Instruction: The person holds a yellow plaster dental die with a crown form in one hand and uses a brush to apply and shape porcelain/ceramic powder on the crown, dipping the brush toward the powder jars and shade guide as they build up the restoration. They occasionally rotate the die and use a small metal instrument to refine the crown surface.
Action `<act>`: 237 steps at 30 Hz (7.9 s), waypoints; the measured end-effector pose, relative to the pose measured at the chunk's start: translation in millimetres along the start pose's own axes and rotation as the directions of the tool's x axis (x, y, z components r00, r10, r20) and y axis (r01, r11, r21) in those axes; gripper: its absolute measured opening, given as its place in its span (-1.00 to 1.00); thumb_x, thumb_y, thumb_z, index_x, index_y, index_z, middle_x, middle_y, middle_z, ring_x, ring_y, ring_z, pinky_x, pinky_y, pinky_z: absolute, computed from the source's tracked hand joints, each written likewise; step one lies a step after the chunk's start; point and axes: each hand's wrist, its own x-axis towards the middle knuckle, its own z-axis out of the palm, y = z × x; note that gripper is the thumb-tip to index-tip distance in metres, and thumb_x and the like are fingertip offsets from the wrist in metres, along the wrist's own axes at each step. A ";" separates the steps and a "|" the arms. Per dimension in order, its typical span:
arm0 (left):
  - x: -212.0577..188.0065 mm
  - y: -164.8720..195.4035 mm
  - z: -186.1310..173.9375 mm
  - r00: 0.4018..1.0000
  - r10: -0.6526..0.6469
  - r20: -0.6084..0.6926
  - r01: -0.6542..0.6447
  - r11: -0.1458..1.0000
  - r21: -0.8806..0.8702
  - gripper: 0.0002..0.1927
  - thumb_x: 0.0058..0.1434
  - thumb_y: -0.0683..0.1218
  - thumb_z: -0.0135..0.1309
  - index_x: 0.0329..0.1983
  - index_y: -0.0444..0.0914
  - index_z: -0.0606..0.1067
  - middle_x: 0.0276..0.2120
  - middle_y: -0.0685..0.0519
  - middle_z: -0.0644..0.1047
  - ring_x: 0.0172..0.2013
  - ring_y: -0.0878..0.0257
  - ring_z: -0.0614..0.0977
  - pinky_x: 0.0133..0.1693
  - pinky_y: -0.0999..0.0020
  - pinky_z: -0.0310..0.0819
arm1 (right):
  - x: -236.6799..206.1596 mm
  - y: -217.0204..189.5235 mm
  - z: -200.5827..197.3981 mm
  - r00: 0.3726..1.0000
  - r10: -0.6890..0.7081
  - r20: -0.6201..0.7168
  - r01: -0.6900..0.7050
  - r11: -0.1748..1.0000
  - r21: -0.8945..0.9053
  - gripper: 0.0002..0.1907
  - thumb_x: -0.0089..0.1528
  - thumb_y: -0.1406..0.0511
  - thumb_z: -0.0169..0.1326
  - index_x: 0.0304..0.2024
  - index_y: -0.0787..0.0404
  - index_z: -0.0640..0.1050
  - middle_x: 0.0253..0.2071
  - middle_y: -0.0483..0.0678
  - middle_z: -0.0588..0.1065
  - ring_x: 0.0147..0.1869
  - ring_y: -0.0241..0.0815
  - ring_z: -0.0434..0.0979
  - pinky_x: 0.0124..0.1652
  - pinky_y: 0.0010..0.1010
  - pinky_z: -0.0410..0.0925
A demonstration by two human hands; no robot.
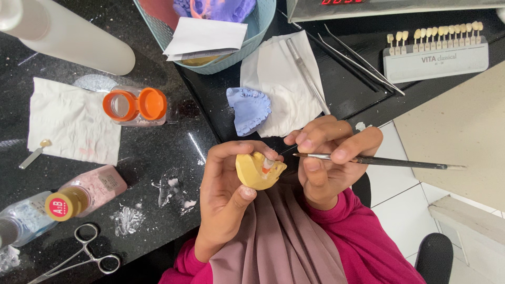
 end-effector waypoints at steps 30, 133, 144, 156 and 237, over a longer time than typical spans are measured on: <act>-0.1 2.1 6.9 0.999 0.020 -0.031 -0.020 1.000 0.000 -0.53 0.53 -0.08 0.10 0.37 -0.28 0.22 0.14 -0.21 0.44 0.20 0.03 0.53 0.34 0.04 0.42 | 27.6 -14.3 -26.9 0.740 0.306 0.599 -0.672 0.295 0.679 -0.89 0.40 0.37 -0.02 -0.06 0.09 0.34 -0.40 -0.10 0.21 -0.38 -0.26 0.20 -0.39 -0.42 0.27; -1.7 5.2 5.7 1.000 0.008 -0.027 -0.008 1.000 -0.024 -0.48 0.51 -0.03 0.13 0.38 -0.30 0.22 0.21 -0.20 0.44 0.24 0.03 0.52 0.37 0.01 0.43 | 2.9 -16.2 1.9 0.996 0.078 0.048 -0.079 0.997 0.018 -0.73 0.39 0.39 0.21 -0.13 0.11 0.33 -0.18 0.02 0.48 -0.24 -0.25 0.59 -0.23 -0.42 0.61; -2.8 3.8 -1.1 1.000 -0.022 -0.019 0.022 1.000 0.016 -0.48 0.49 -0.05 0.14 0.37 -0.32 0.25 0.21 -0.21 0.46 0.21 0.09 0.52 0.34 0.12 0.44 | -3.3 -13.5 5.1 0.997 -0.071 0.036 0.075 0.989 -0.125 -0.58 0.30 0.39 0.25 -0.01 0.06 0.25 -0.22 0.02 0.52 -0.20 -0.18 0.62 -0.12 -0.35 0.64; -3.8 -1.2 -5.0 0.999 0.028 0.038 -0.028 1.000 -0.005 -0.55 0.43 -0.14 0.24 0.28 -0.26 0.34 0.10 -0.15 0.46 0.09 0.17 0.51 0.21 0.23 0.48 | -3.5 -41.3 4.3 0.950 0.034 0.310 0.085 0.929 -0.361 -0.48 0.26 0.46 0.24 -0.03 0.01 0.17 -0.06 0.00 0.49 0.03 -0.02 0.68 0.01 -0.30 0.65; -5.5 -3.4 -6.4 0.993 0.067 0.098 -0.068 0.998 0.014 -0.62 0.39 -0.24 0.26 0.19 -0.27 0.40 0.14 -0.14 0.43 0.15 0.15 0.51 0.26 0.21 0.48 | 2.0 -22.8 3.0 0.916 -0.204 0.345 0.305 0.913 -0.270 -0.50 0.17 0.45 0.28 -0.11 0.11 0.21 -0.20 0.07 0.49 -0.03 0.02 0.67 -0.07 -0.21 0.68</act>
